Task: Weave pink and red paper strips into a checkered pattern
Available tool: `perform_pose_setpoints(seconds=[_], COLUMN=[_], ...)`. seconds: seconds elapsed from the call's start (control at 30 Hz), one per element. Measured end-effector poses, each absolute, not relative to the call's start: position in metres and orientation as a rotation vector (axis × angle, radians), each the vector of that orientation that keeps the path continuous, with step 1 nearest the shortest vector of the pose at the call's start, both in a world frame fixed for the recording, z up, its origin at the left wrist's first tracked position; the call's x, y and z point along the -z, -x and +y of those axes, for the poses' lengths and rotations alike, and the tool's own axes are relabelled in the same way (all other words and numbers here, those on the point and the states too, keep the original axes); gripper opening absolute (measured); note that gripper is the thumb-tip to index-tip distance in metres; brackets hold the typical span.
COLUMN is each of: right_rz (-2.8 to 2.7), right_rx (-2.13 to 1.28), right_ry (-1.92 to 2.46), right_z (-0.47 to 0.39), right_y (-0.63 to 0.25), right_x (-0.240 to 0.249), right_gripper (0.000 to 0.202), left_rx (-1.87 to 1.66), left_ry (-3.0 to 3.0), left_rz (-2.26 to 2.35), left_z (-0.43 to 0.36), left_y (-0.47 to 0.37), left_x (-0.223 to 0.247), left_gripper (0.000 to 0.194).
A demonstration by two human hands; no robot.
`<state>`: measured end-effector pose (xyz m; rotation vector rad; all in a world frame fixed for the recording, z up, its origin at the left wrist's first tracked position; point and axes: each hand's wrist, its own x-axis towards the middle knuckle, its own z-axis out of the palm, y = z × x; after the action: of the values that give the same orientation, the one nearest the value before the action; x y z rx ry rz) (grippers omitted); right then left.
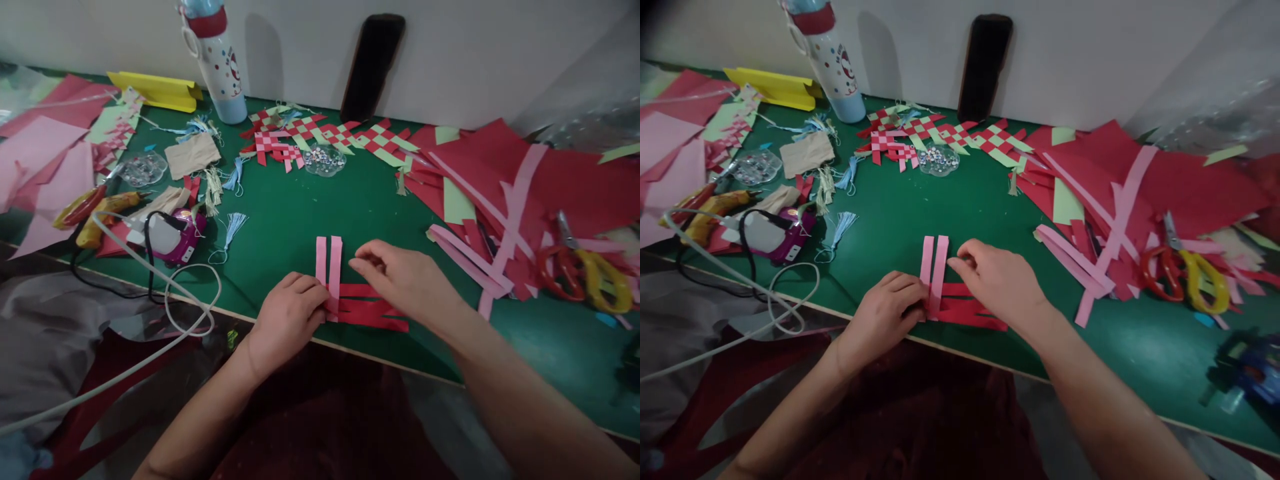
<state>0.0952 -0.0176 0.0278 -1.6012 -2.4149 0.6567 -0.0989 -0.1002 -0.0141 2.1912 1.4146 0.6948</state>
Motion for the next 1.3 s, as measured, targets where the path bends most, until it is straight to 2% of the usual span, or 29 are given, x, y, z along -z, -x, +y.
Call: perform_pose_setpoints(seconds=[0.2, 0.47, 0.8, 0.97, 1.0, 1.1, 1.13, 1.3], right_rz=[-2.613, -2.446, -2.230, -1.953, -1.881, -1.684, -1.650, -1.722], right_rx=[-0.413, -0.699, -0.773, -0.903, -0.936, -1.028, -1.052, -0.928], right_ry=[1.922, 1.918, 1.542, 1.513, 1.510, 1.472, 1.456, 1.383], right_z=[-0.017, -0.019, -0.040, -0.060, -0.064, -0.077, -0.082, -0.107], right_y=[-0.069, -0.064, -0.076, -0.082, -0.083, -0.088, -0.090, -0.104], right_x=[-0.012, -0.010, -0.005, -0.004, -0.004, -0.003, -0.003, 0.006], right_gripper=[0.048, 0.019, 0.013, 0.011, 0.015, 0.051, 0.058, 0.057], left_rx=[-0.717, -0.749, -0.792, -0.798, -0.802, -0.806, -0.799, -0.745], left_ry=[-2.248, -2.288, -2.266, -2.240, -2.230, -2.187, -2.171, -2.153], left_rz=[1.422, 1.364, 1.330, 1.307, 1.301, 1.308, 1.319, 1.388], left_z=[-0.102, -0.102, -0.101, -0.101, -0.101, -0.100, -0.100, -0.098], left_y=[0.100, 0.103, 0.106, 0.107, 0.107, 0.108, 0.108, 0.105], left_x=[0.016, 0.015, 0.017, 0.018, 0.018, 0.017, 0.016, 0.014], left_gripper=[0.015, 0.005, 0.006, 0.009, 0.011, 0.019, 0.022, 0.022])
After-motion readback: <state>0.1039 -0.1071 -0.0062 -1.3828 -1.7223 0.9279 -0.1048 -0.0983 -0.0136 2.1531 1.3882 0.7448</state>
